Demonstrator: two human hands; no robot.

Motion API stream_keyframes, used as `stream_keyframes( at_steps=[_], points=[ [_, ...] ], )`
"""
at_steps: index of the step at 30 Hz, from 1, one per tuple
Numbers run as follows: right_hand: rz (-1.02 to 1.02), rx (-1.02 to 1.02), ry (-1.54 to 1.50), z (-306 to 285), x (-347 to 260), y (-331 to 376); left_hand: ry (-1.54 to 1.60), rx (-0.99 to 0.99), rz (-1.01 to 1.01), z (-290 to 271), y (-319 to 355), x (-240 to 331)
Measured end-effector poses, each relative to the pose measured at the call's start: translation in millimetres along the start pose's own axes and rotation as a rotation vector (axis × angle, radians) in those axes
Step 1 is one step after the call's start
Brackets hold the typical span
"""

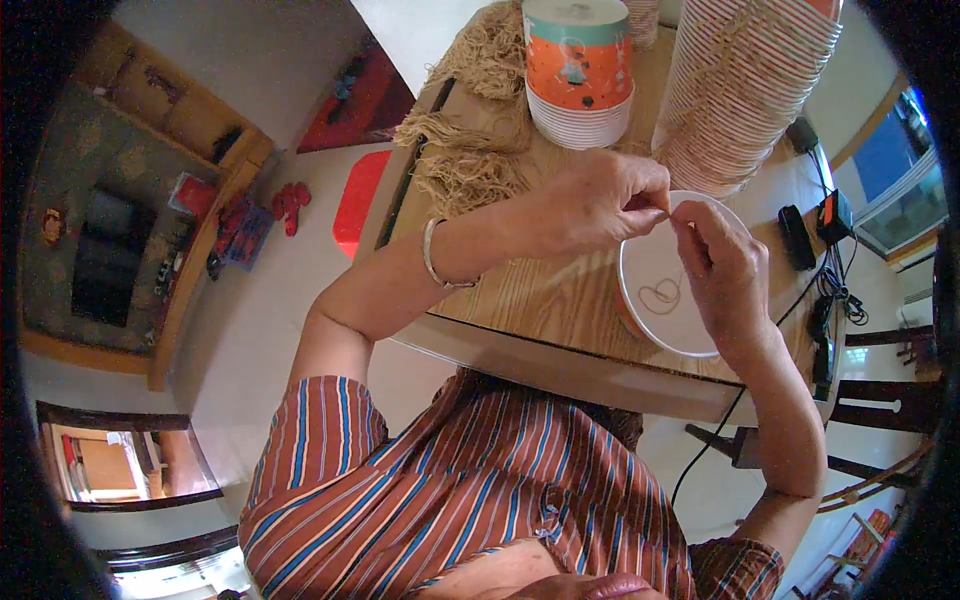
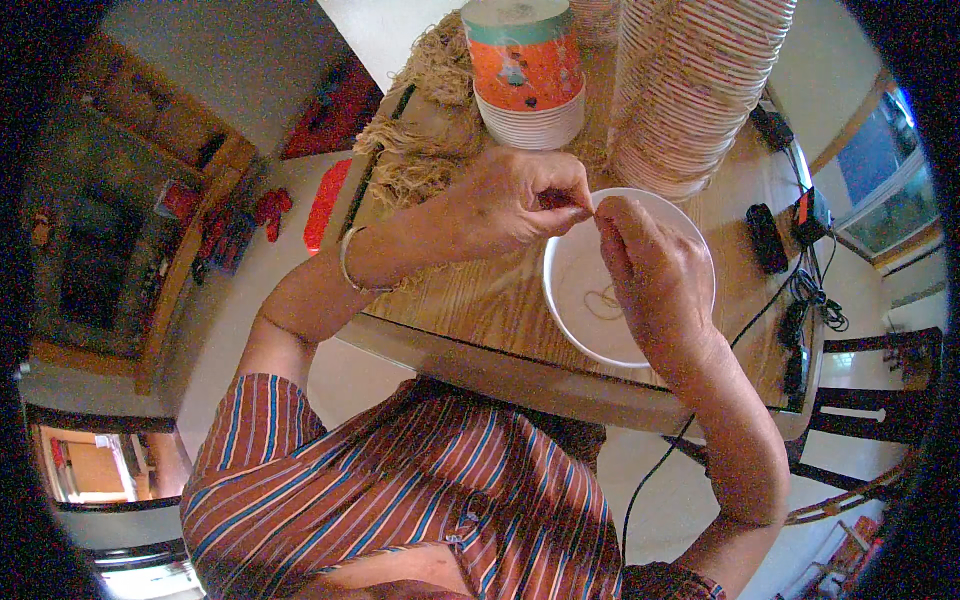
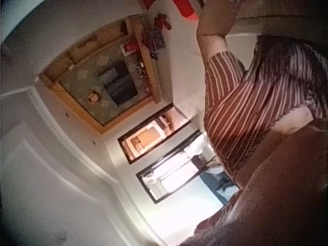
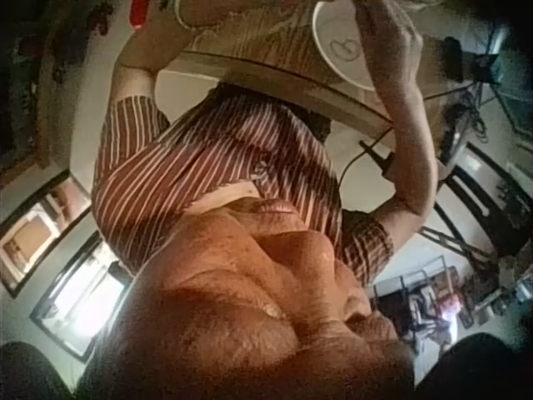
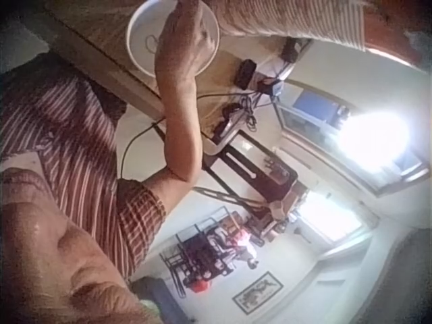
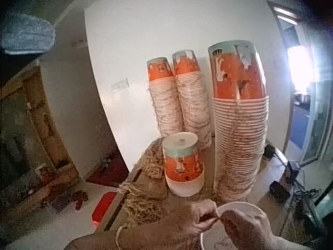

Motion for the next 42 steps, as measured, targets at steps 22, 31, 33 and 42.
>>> stream_keyframes(
  at_steps=[22, 31, 33, 42],
  points=[
    [0.797, -0.485, -0.964, 72.7, 60.2, 12.5, 0.273, 0.164, -0.141, 33.2, 24.4, -76.8],
    [0.704, -0.5, -0.917, 78.6, 61.4, 6.6, 0.42, 0.069, -0.237, 49.9, 28.3, -86.9],
    [0.722, -0.492, -0.964, 77.7, 59.2, 5.6, 0.478, 0.069, -0.239, 52.1, 28.5, -86.4],
    [0.713, -0.503, -0.901, 81.1, 60.2, 4.2, 0.477, 0.174, -0.202, 45.4, 29.9, -79.3]
  ],
)
Point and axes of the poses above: each hand's wrist, its own y-axis away from the middle knuckle, its own z-axis out of the palm, x = y × z, the point moved 9 cm from there along -y, towards the middle knuckle, and after that the axes turned 12 degrees about -x, right-handed, at the moved point
